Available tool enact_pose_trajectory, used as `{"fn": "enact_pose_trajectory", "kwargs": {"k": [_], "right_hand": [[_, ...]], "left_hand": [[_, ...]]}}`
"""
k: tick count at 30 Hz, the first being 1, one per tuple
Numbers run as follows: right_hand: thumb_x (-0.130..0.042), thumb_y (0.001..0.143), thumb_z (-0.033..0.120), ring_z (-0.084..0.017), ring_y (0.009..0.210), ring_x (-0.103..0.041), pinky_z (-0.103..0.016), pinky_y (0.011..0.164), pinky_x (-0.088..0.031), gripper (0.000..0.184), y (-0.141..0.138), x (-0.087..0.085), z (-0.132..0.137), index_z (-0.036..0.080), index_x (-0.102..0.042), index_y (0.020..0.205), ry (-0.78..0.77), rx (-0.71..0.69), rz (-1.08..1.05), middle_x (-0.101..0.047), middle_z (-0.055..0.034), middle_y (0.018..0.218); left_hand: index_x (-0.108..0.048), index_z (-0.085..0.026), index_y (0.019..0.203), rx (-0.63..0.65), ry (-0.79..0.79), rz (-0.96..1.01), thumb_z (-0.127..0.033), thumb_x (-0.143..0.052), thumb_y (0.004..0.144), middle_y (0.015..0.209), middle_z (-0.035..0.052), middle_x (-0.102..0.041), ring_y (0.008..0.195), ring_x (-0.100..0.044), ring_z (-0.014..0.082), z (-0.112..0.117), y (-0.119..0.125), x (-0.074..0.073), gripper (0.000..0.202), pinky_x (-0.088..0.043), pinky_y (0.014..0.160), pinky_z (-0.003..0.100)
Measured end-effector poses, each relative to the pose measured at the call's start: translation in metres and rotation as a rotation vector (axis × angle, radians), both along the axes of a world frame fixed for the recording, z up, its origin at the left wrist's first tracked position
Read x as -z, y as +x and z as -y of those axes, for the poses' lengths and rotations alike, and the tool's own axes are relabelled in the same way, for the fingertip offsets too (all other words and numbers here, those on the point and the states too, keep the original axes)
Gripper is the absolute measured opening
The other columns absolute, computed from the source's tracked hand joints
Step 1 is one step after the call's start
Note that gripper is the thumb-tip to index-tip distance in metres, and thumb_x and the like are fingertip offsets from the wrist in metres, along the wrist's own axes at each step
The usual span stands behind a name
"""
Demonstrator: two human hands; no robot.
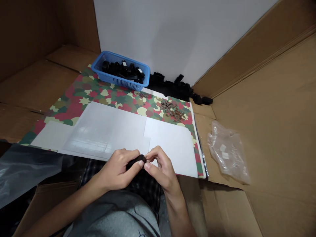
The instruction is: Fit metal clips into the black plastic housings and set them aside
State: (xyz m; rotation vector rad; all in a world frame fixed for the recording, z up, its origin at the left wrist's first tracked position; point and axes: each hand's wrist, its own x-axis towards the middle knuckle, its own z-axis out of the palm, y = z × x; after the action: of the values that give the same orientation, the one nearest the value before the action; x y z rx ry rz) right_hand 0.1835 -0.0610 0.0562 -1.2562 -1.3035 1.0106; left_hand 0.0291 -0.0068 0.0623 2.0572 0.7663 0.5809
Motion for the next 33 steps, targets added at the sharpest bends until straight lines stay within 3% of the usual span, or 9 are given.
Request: {"fn": "enact_pose_trajectory", "kwargs": {"k": [7,11,13,18,21,24,28,30,33], "right_hand": [[-0.051,0.077,0.016,-0.014,0.066,-0.053,-0.026,0.060,-0.042,0.007,0.001,-0.005,0.003,0.022,-0.053,0.080,0.166,0.053,0.292,-0.054,0.0020,0.070],[-0.056,0.079,0.020,-0.015,0.070,-0.055,-0.027,0.065,-0.043,0.005,0.011,-0.002,0.000,0.022,-0.055,0.084,0.130,0.037,0.308,-0.058,0.0016,0.073],[-0.057,0.081,0.024,-0.013,0.065,-0.054,-0.026,0.062,-0.041,0.005,0.020,0.002,-0.001,0.021,-0.055,0.078,0.112,0.109,0.193,-0.057,0.0027,0.069],[-0.043,0.092,0.034,-0.013,0.051,-0.047,-0.027,0.055,-0.037,0.035,0.026,0.016,0.001,0.021,-0.049,0.061,0.043,0.288,-0.148,-0.049,0.0032,0.052],[-0.045,0.092,0.039,-0.014,0.058,-0.050,-0.027,0.060,-0.040,0.033,0.010,0.022,0.002,0.020,-0.053,0.065,0.007,0.229,-0.223,-0.053,0.0021,0.059],[-0.057,0.086,0.045,-0.014,0.070,-0.054,-0.027,0.067,-0.043,0.023,-0.015,0.023,0.001,0.022,-0.058,0.082,0.035,0.173,-0.348,-0.058,0.0016,0.076],[-0.071,0.073,0.048,-0.014,0.081,-0.055,-0.026,0.071,-0.044,0.032,-0.038,0.019,-0.006,0.025,-0.057,0.092,0.034,0.156,-0.604,-0.058,0.0016,0.089],[-0.074,0.068,0.044,-0.013,0.075,-0.054,-0.024,0.065,-0.043,0.031,-0.035,0.017,-0.011,0.025,-0.057,0.087,-0.023,0.129,-0.770,-0.058,0.0028,0.082],[-0.078,0.061,0.040,-0.010,0.061,-0.051,-0.021,0.056,-0.040,0.031,-0.016,0.015,-0.019,0.025,-0.059,0.080,-0.109,0.186,-0.985,-0.058,0.0042,0.071]], "left_hand": [[-0.042,-0.019,0.063,-0.009,-0.022,-0.017,-0.031,-0.041,0.089,0.052,-0.0039,-0.043,0.049,-0.041,0.0107,0.000,0.003,0.002,0.029,-0.027,0.053,0.025],[-0.045,-0.018,0.064,-0.019,-0.225,0.049,-0.034,-0.039,0.090,0.053,-0.0035,-0.047,0.050,-0.043,0.0109,0.000,0.004,0.004,0.031,-0.029,0.053,0.024],[-0.047,-0.018,0.064,-0.019,-0.366,0.119,-0.036,-0.039,0.090,0.055,-0.0028,-0.050,0.052,-0.045,0.0115,0.002,0.004,0.005,0.033,-0.031,0.054,0.024],[-0.053,-0.017,0.070,-0.046,-0.577,0.345,-0.043,-0.042,0.090,0.066,-0.0004,-0.051,0.063,-0.046,0.0138,0.003,0.007,0.004,0.035,-0.034,0.061,0.026],[-0.059,-0.017,0.079,-0.108,-0.565,0.458,-0.046,-0.038,0.092,0.082,0.0024,-0.050,0.073,-0.047,0.0159,0.000,0.012,0.003,0.038,-0.035,0.066,0.027],[-0.062,-0.019,0.088,-0.169,-0.543,0.547,-0.047,-0.037,0.093,0.092,0.0040,-0.050,0.088,-0.048,0.0195,0.001,0.018,0.003,0.038,-0.037,0.079,0.029],[-0.059,-0.024,0.107,-0.205,-0.573,0.484,-0.047,-0.034,0.094,0.106,0.0051,-0.050,0.100,-0.049,0.0228,0.005,0.021,0.006,0.036,-0.037,0.091,0.033],[-0.053,-0.026,0.118,-0.131,-0.517,0.390,-0.048,-0.030,0.094,0.115,0.0061,-0.050,0.107,-0.048,0.0244,-0.002,0.017,0.008,0.040,-0.037,0.095,0.036],[-0.048,-0.025,0.127,-0.050,-0.197,0.142,-0.050,-0.031,0.091,0.121,0.0081,-0.050,0.115,-0.046,0.0270,-0.041,0.014,0.007,0.046,-0.036,0.099,0.040]]}}
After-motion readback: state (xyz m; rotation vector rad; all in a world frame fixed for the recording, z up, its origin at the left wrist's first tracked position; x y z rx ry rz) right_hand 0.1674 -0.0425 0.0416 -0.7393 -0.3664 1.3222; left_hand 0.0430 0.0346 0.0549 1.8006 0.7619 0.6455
